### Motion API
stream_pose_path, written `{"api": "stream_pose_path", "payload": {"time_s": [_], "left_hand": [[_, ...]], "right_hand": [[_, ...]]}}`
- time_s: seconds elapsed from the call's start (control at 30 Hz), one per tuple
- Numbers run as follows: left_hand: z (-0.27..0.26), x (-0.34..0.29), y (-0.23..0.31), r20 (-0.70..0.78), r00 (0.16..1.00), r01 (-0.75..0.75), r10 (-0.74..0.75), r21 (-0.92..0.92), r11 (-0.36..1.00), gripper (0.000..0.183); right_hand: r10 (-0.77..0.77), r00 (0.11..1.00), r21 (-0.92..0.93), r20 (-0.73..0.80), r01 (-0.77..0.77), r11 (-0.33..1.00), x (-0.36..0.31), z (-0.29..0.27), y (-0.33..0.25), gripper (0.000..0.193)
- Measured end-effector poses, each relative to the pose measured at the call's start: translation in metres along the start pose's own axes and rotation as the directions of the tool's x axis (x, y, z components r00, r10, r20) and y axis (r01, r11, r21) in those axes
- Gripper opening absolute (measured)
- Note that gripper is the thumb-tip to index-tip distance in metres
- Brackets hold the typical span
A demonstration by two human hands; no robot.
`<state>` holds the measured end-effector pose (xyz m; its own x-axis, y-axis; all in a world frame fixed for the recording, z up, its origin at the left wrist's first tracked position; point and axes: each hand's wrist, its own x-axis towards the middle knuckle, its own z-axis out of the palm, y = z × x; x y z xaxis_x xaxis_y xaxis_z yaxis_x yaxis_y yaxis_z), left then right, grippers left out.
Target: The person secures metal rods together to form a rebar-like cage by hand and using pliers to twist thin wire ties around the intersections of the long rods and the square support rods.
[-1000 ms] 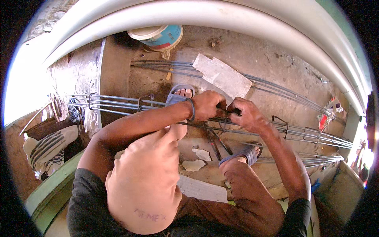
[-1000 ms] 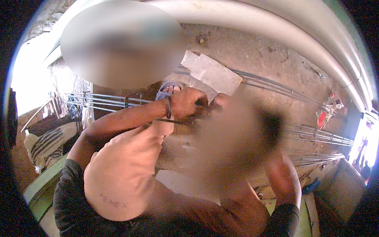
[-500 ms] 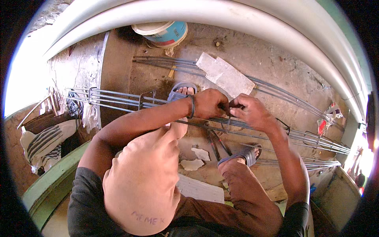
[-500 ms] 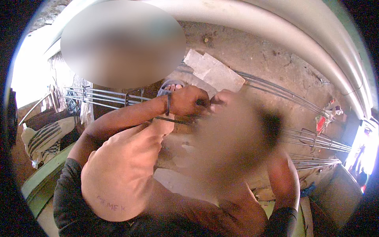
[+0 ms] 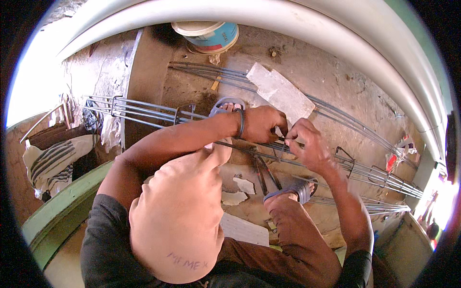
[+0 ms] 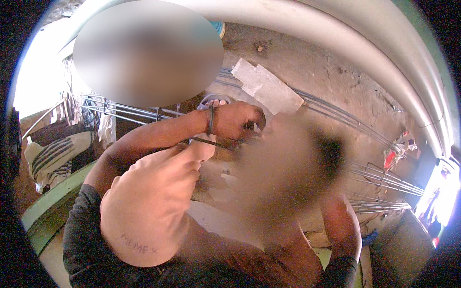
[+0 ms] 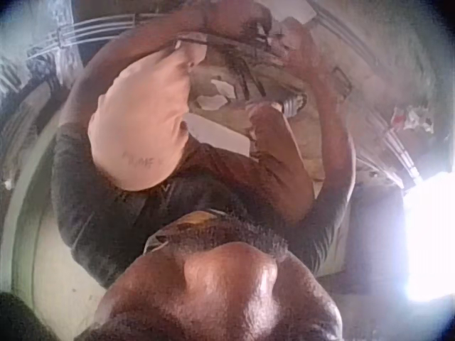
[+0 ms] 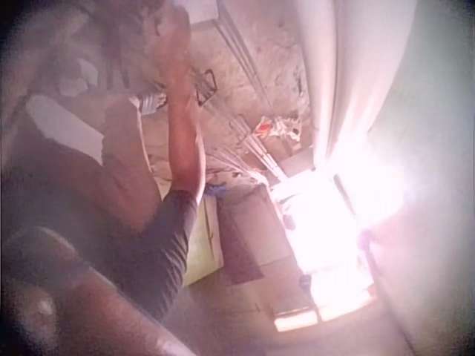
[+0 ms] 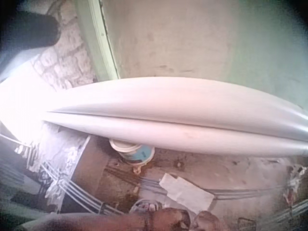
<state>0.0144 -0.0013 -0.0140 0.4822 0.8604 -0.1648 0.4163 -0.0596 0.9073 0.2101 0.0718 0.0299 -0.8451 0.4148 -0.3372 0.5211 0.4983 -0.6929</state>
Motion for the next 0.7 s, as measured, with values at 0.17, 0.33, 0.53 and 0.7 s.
{"api": "stream_pose_path", "payload": {"time_s": [0.17, 0.33, 0.53, 0.7], "left_hand": [[0.008, -0.012, 0.002, -0.151, 0.988, 0.027, -0.027, 0.002, 1.000, 0.022], [0.010, -0.016, 0.002, -0.163, 0.981, -0.085, 0.110, 0.153, 0.985, 0.017], [0.011, -0.014, 0.002, -0.086, 0.992, -0.083, 0.097, 0.157, 0.984, 0.017], [0.013, -0.011, -0.004, -0.125, 0.985, -0.118, 0.121, 0.033, 0.993, 0.021]], "right_hand": [[-0.345, 0.913, -0.141, -0.216, 0.320, 0.937, -0.012, 0.010, -0.005, 0.012], [-0.343, 0.907, -0.085, -0.244, 0.333, 0.939, -0.016, 0.022, 0.003, 0.014], [-0.314, 0.911, -0.050, -0.267, 0.312, 0.949, -0.019, 0.024, 0.003, 0.016], [-0.276, 0.914, -0.008, -0.298, 0.287, 0.958, -0.017, 0.020, -0.003, 0.014]]}}
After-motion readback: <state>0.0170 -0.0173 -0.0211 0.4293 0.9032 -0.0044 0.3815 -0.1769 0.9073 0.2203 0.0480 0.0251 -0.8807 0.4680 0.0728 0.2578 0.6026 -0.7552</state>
